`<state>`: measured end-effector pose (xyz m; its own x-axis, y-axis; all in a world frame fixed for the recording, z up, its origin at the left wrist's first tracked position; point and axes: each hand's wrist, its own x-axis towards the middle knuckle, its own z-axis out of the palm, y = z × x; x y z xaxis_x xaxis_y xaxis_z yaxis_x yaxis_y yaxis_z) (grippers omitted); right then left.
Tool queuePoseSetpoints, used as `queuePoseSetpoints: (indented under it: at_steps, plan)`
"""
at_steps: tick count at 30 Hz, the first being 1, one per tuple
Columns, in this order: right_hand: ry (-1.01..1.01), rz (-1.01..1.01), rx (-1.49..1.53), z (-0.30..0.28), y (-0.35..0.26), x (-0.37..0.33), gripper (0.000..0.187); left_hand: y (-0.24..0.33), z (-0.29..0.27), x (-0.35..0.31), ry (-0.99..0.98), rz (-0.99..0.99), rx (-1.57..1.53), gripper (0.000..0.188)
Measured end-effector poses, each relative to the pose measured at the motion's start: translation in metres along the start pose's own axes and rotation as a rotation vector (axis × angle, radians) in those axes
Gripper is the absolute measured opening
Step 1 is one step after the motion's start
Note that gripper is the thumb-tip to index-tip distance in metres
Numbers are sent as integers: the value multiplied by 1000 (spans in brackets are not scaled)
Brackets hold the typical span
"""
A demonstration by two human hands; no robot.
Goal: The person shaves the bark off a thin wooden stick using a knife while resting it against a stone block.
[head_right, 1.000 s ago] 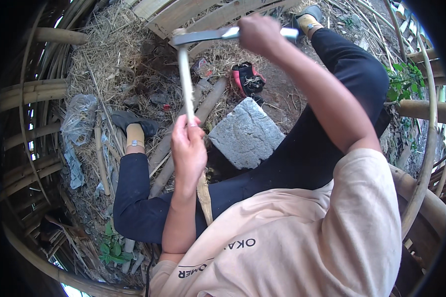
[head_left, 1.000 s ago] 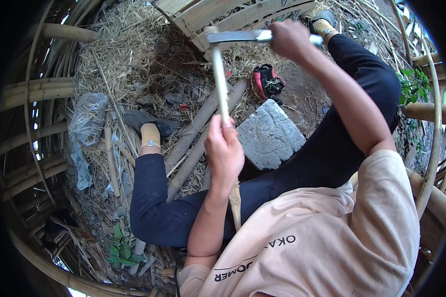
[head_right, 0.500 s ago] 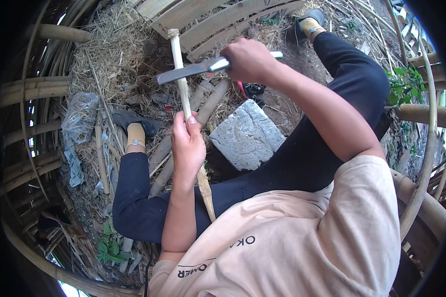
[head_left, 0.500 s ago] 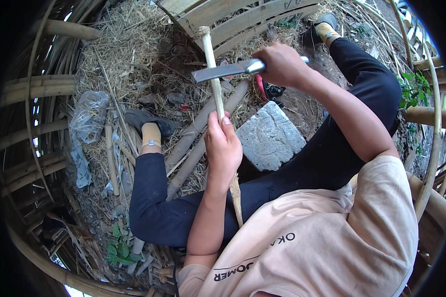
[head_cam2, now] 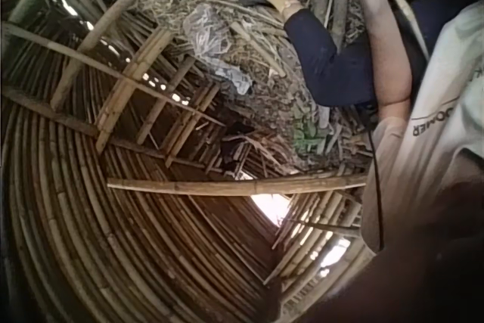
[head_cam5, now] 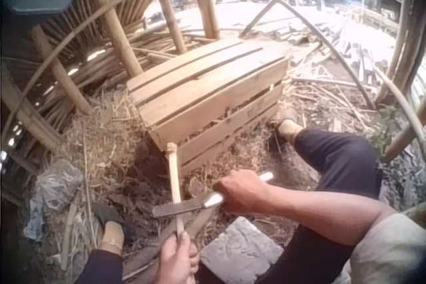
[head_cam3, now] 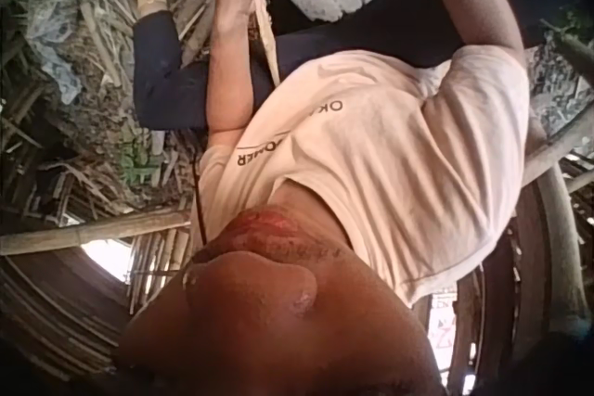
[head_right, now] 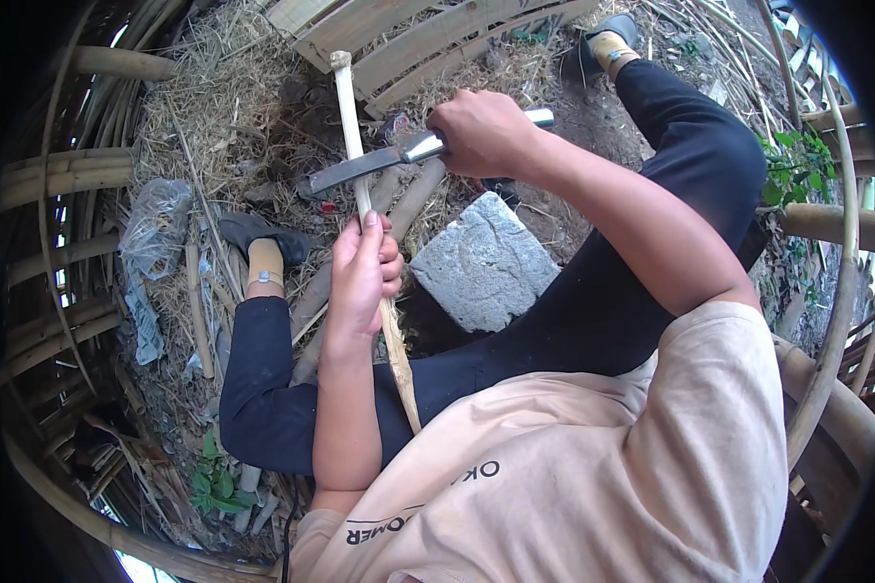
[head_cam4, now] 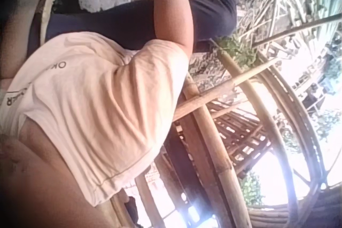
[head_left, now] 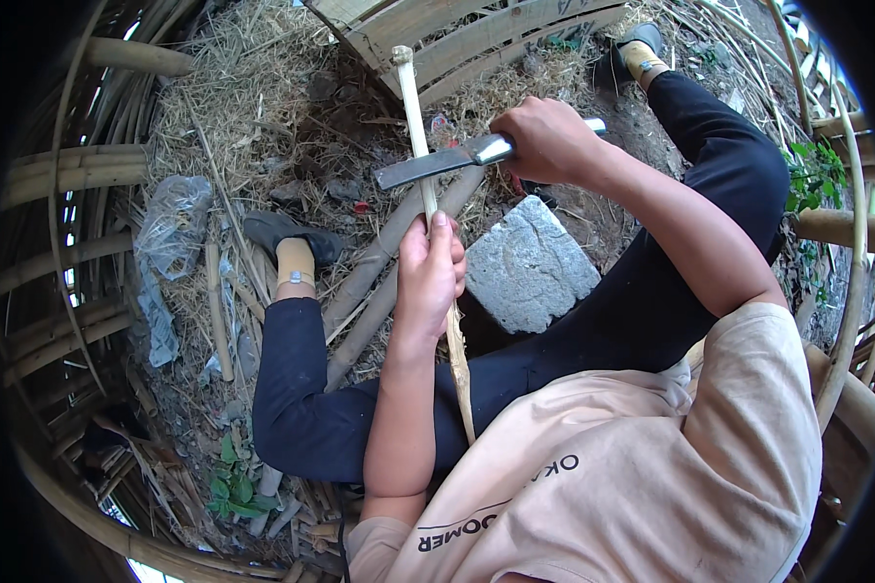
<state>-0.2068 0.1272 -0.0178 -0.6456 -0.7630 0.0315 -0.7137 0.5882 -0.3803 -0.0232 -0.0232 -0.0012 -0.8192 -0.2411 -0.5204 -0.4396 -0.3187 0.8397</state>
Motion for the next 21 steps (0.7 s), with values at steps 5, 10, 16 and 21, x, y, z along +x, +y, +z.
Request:
queuePoseSetpoints:
  at_steps: [5,10,16,21]
  plan:
    - [15,9,74,7,0,0,15,-24,1,5,186,344,548,30]
    - [94,2,29,10,3,9,16,-24,3,-4,226,369,629,30]
    - [323,274,-76,-8,53,34,23,-8,13,-24,131,232,420,32]
    - [542,121,6,-21,70,18,26,-8,7,-17,103,237,379,32]
